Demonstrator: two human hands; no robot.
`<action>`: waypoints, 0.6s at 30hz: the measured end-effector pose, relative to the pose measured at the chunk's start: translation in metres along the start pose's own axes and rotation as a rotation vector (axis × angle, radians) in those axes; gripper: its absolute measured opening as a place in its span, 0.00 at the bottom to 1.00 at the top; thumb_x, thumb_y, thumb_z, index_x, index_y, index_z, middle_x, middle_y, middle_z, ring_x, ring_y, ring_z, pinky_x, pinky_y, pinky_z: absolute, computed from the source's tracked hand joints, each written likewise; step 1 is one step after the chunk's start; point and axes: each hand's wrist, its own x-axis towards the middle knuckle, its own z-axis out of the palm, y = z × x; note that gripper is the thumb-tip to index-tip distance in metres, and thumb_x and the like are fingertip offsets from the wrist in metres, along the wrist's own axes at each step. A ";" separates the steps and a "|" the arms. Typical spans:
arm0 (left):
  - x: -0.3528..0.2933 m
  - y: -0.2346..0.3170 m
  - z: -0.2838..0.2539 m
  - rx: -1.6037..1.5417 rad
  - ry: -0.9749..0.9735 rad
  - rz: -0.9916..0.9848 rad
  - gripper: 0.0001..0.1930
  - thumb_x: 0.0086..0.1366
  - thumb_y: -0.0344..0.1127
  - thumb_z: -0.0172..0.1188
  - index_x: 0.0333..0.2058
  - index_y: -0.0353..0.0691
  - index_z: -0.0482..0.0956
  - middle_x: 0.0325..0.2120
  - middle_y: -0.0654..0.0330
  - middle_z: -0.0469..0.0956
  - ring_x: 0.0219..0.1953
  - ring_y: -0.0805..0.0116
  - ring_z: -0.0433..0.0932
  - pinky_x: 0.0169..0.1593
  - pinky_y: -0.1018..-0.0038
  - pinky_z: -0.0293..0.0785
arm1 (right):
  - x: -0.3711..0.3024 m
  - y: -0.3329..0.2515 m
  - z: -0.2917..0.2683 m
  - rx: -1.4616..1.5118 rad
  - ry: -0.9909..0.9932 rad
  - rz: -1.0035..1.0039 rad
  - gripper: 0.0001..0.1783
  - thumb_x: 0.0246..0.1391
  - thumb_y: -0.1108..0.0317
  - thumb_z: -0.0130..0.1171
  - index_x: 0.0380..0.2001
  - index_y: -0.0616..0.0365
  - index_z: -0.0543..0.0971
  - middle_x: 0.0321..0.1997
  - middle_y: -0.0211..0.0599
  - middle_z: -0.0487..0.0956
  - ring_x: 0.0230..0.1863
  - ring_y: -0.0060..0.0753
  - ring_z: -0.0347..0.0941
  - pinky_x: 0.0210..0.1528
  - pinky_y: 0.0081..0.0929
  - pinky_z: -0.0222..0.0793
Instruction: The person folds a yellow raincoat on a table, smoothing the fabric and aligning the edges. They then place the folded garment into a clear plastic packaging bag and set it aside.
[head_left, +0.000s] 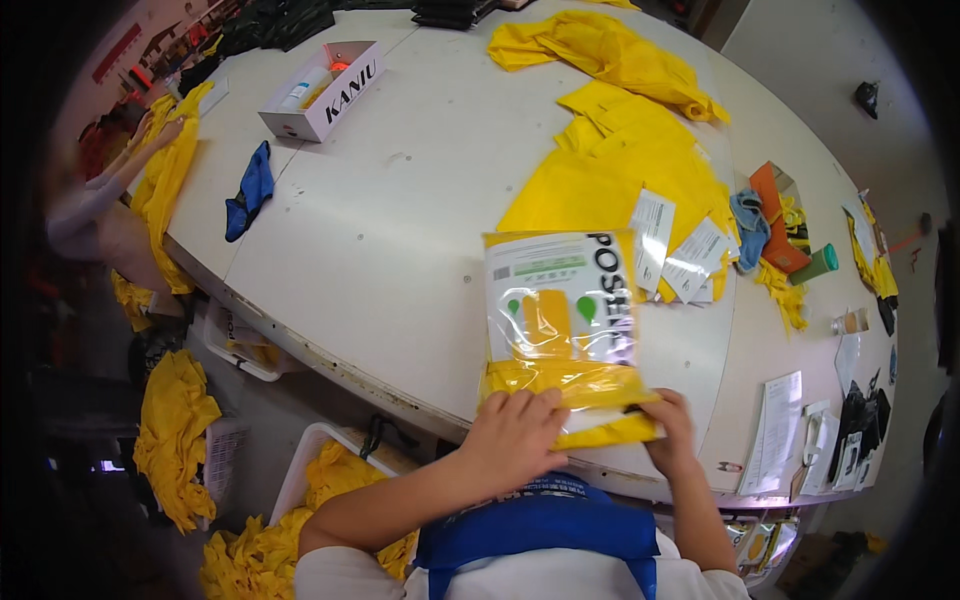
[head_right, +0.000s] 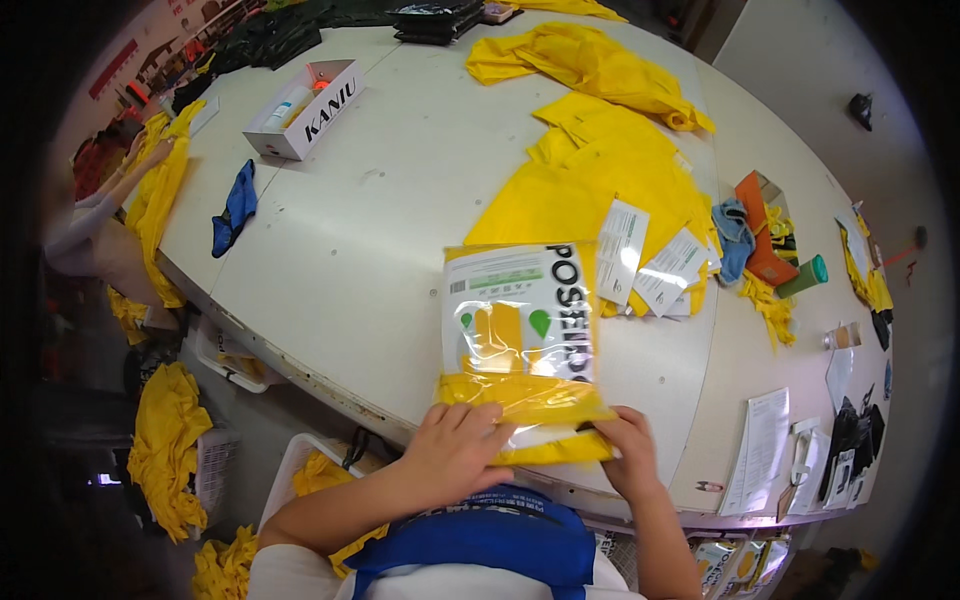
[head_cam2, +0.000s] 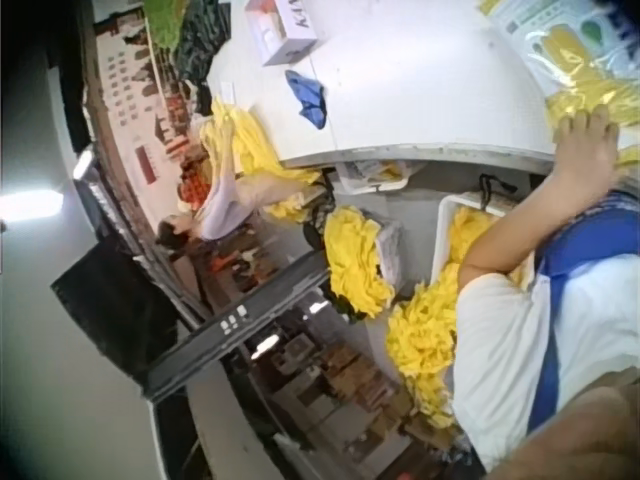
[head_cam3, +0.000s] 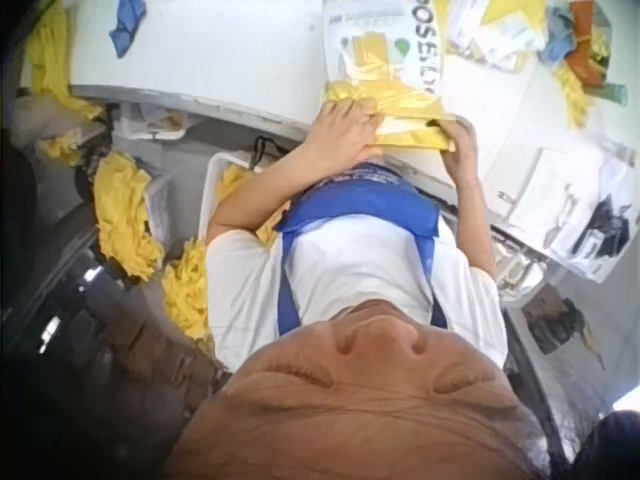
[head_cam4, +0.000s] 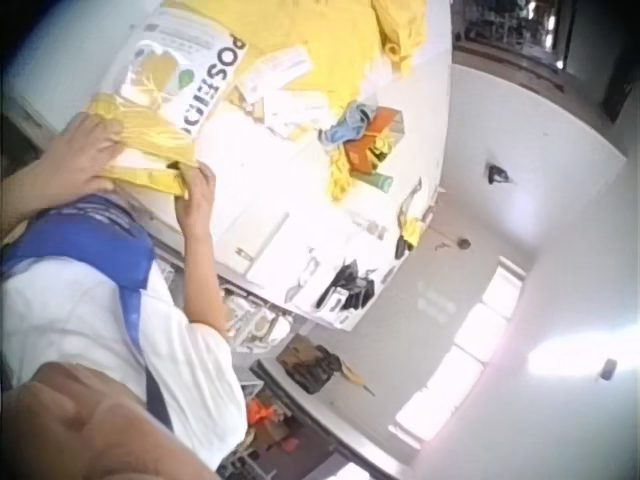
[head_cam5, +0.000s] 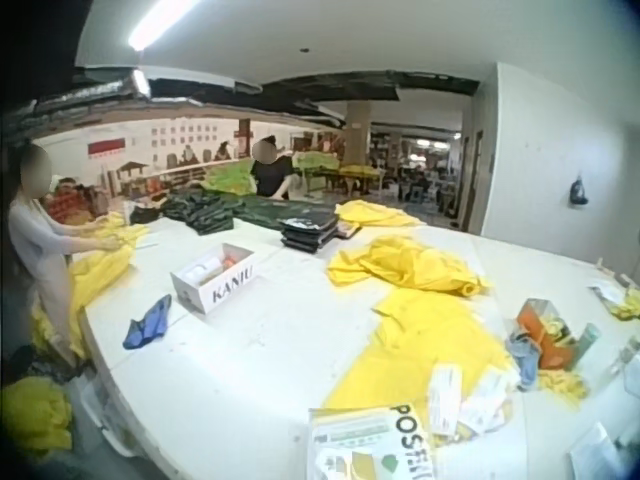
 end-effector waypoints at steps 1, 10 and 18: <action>-0.001 -0.012 0.031 0.004 -0.028 -0.068 0.29 0.46 0.44 0.68 0.48 0.43 0.74 0.47 0.57 0.68 0.47 0.58 0.68 0.49 0.63 0.62 | -0.008 0.011 0.023 -0.067 -0.149 0.080 0.27 0.35 0.76 0.65 0.45 0.51 0.76 0.45 0.39 0.77 0.53 0.48 0.68 0.54 0.40 0.65; 0.003 -0.060 0.103 -0.038 0.288 -0.082 0.15 0.51 0.30 0.61 0.40 0.41 0.75 0.38 0.57 0.74 0.42 0.55 0.72 0.45 0.64 0.70 | -0.006 -0.022 0.087 0.047 -0.136 -0.278 0.21 0.40 0.76 0.58 0.43 0.59 0.76 0.45 0.41 0.76 0.46 0.43 0.72 0.49 0.34 0.68; 0.002 -0.065 0.100 0.038 0.311 -0.023 0.08 0.49 0.30 0.60 0.30 0.41 0.76 0.28 0.60 0.72 0.33 0.59 0.73 0.35 0.69 0.72 | 0.031 -0.036 0.105 -0.140 -0.230 -0.243 0.22 0.48 0.58 0.58 0.47 0.54 0.75 0.51 0.39 0.74 0.52 0.43 0.69 0.54 0.40 0.62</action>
